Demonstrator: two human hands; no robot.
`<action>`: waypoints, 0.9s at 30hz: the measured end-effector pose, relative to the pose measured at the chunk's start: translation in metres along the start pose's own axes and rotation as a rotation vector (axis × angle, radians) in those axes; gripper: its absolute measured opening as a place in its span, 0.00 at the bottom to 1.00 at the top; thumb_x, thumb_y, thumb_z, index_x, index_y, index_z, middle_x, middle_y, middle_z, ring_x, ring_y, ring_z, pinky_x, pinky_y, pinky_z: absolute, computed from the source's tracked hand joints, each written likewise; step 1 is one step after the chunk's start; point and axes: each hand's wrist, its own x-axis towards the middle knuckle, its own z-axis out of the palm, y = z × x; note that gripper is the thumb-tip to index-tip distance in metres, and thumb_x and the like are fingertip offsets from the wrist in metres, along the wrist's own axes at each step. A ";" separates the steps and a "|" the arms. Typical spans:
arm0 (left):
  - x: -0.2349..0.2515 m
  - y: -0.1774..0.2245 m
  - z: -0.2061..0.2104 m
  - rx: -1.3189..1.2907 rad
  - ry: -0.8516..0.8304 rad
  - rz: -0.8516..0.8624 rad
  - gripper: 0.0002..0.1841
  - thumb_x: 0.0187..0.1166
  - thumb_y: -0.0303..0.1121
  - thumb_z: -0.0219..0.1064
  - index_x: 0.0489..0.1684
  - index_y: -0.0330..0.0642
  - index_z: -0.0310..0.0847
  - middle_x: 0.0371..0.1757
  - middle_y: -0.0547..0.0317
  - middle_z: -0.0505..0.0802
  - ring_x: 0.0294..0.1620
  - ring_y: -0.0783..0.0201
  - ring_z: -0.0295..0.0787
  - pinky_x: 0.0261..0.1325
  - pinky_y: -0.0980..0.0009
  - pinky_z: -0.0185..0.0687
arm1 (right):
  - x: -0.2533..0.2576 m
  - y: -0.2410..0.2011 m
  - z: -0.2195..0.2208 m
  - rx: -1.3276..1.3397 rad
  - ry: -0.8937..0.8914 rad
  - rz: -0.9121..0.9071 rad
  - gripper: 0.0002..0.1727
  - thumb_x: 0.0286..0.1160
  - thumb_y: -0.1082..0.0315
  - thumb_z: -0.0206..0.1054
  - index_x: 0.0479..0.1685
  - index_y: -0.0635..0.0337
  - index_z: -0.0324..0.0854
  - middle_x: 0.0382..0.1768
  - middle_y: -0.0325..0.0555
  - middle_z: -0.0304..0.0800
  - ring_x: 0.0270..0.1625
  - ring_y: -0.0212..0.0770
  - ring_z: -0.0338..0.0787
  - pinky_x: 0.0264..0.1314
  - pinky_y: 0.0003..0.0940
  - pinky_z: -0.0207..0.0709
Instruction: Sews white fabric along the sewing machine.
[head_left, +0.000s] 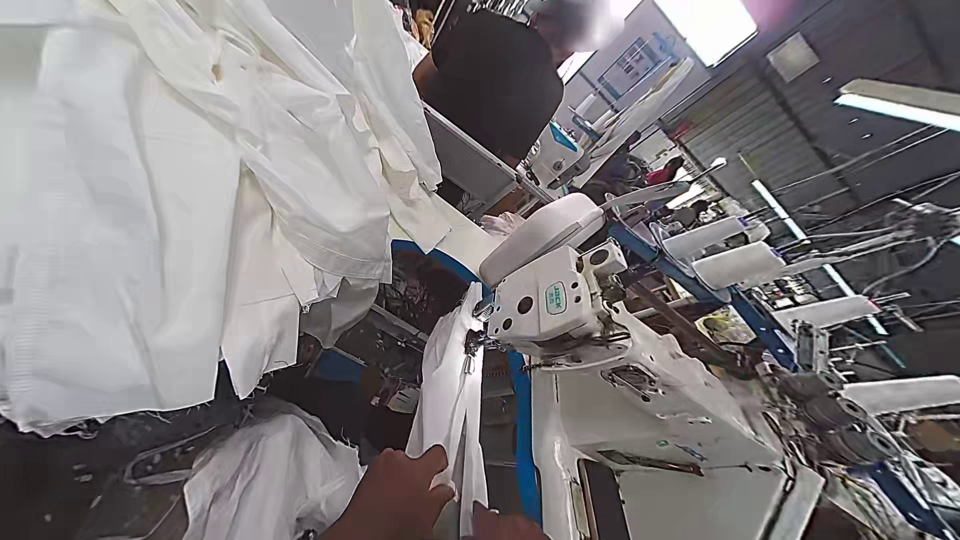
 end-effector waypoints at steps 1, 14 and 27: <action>-0.001 -0.005 0.012 0.022 0.122 0.102 0.12 0.79 0.33 0.65 0.30 0.31 0.84 0.16 0.45 0.85 0.19 0.46 0.88 0.23 0.50 0.78 | -0.002 -0.005 -0.005 -0.015 -0.010 0.055 0.19 0.86 0.63 0.58 0.43 0.74 0.87 0.32 0.68 0.91 0.41 0.71 0.93 0.43 0.69 0.81; 0.004 -0.001 -0.001 0.109 0.075 0.045 0.13 0.82 0.34 0.64 0.36 0.31 0.86 0.15 0.43 0.85 0.19 0.41 0.88 0.25 0.45 0.79 | 0.006 -0.003 -0.009 -0.007 0.127 -0.078 0.18 0.81 0.63 0.61 0.31 0.72 0.84 0.21 0.63 0.86 0.29 0.66 0.91 0.31 0.64 0.77; -0.020 -0.063 -0.029 0.072 0.189 0.030 0.19 0.84 0.40 0.61 0.29 0.32 0.86 0.19 0.47 0.85 0.22 0.48 0.86 0.27 0.46 0.77 | 0.013 0.076 0.041 0.295 0.072 -0.095 0.13 0.76 0.69 0.66 0.34 0.73 0.89 0.26 0.61 0.91 0.34 0.61 0.93 0.43 0.65 0.83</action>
